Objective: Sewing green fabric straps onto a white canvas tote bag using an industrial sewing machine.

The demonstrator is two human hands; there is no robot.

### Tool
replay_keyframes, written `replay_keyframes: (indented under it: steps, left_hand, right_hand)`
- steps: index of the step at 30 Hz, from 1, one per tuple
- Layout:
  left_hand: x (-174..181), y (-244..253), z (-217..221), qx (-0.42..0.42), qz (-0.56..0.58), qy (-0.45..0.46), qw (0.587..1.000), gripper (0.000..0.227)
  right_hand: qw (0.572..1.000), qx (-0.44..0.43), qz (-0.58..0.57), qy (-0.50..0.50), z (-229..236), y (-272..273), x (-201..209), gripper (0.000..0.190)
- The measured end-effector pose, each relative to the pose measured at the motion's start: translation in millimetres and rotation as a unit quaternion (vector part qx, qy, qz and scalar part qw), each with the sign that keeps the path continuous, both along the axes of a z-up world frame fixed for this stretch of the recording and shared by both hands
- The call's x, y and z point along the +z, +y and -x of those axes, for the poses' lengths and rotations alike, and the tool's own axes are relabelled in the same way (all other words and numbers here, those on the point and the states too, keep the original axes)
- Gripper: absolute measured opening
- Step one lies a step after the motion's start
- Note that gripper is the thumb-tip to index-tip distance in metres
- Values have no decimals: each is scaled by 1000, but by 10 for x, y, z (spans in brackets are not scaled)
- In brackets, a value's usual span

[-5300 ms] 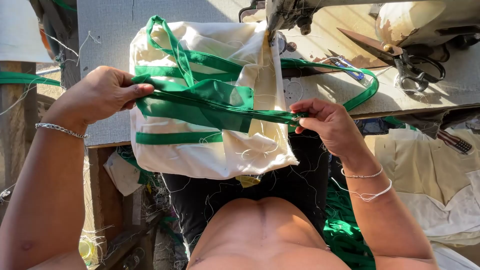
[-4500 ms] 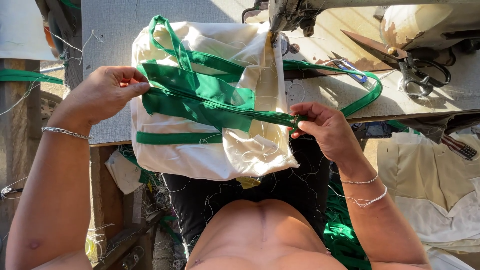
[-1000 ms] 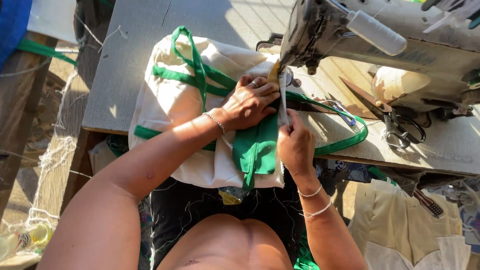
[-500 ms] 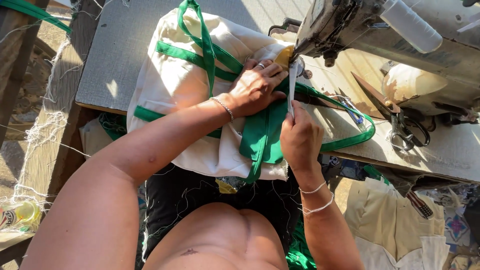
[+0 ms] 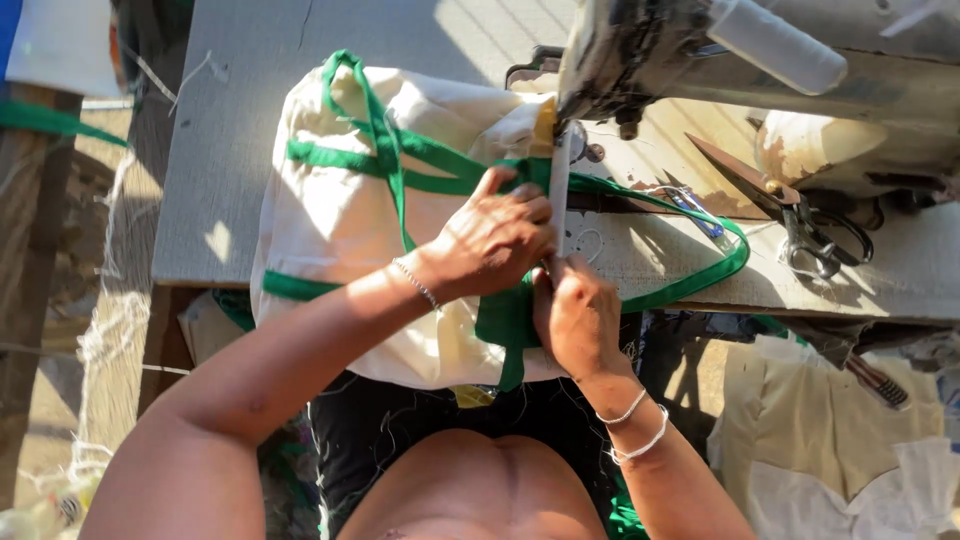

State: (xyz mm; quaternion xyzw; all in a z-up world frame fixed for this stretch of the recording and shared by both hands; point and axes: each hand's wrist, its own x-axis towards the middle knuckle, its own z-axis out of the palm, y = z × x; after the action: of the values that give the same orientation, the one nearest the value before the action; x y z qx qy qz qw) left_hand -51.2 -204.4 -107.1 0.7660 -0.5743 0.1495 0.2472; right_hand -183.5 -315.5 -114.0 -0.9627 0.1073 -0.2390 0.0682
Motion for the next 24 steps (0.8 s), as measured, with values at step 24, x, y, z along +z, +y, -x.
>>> replay_keyframes:
  steps: [24]
  left_hand:
    - [-120, 131, 20, 15, -73, 19, 997, 33]
  right_hand:
    - [501, -31, -865, 15, 910, -249, -432, 24]
